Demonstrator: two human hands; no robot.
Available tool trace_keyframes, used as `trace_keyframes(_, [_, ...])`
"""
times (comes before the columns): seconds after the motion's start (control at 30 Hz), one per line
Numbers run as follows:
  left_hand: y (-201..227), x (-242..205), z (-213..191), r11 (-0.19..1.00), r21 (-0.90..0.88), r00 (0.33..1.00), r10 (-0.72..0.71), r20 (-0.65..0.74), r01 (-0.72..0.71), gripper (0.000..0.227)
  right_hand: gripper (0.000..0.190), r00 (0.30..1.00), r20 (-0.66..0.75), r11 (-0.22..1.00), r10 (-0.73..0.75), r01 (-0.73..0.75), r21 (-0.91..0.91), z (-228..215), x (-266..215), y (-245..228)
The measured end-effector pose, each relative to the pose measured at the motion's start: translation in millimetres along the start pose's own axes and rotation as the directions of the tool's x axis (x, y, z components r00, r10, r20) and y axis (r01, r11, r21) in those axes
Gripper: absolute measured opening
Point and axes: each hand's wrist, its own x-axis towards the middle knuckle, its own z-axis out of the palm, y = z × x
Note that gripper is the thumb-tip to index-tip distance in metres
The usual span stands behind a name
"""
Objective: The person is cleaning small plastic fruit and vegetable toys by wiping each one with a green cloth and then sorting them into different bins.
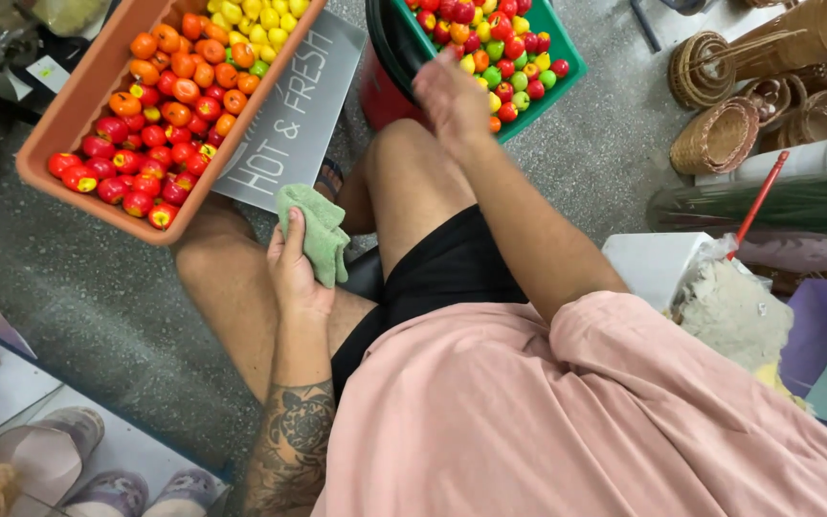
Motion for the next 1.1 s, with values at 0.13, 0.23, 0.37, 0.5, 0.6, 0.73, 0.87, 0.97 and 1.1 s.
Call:
trace_keyframes(0.13, [10, -12, 12, 1.0, 0.003, 1.0, 0.0, -0.004, 0.0, 0.033, 0.027, 0.946, 0.31, 0.691, -0.089, 0.283, -0.665, -24, -18, 56])
trace_keyframes(0.23, [29, -36, 35, 0.991, 0.115, 0.998, 0.063, -0.012, -0.061, 0.02, 0.035, 0.837, 0.475, 0.037, -0.27, 0.502, -0.864, -36, -24, 82])
trace_keyframes(0.37, [29, -41, 36, 0.995, 0.083, 0.998, 0.055, -0.014, -0.054, 0.019, 0.069, 0.855, 0.498, -0.335, -0.144, 0.431, -0.838, -22, -46, 65])
trace_keyframes(0.5, [30, -35, 34, 0.999, 0.036, 0.999, 0.007, -0.043, -0.006, 0.02, 0.088, 0.968, 0.241, -0.493, 0.073, 0.245, -0.835, 3, -63, 46])
trace_keyframes(0.6, [26, -30, 31, 1.0, 0.02, 0.999, -0.023, -0.028, 0.024, 0.02, 0.086, 0.962, 0.26, -0.536, 0.08, 0.261, -0.802, 2, -54, 55])
trace_keyframes(0.73, [11, -18, 22, 0.98, -0.156, 0.99, -0.133, -0.043, 0.125, 0.028, 0.086, 0.954, 0.268, -0.575, 0.137, 0.297, -0.762, 3, -52, 55])
trace_keyframes(0.87, [15, -14, 19, 0.945, -0.223, 0.97, -0.243, 0.02, 0.241, 0.049, 0.084, 0.928, 0.335, -0.574, 0.161, 0.365, -0.733, -12, -31, 65])
trace_keyframes(0.97, [20, -19, 25, 0.91, -0.299, 0.957, -0.286, 0.052, 0.288, 0.051, 0.085, 0.92, 0.357, -0.577, 0.16, 0.381, -0.723, -24, -17, 68])
trace_keyframes(1.1, [27, -22, 31, 0.898, -0.348, 0.962, -0.27, 0.047, 0.269, 0.049, 0.086, 0.929, 0.337, -0.572, 0.151, 0.36, -0.737, -20, -19, 63])
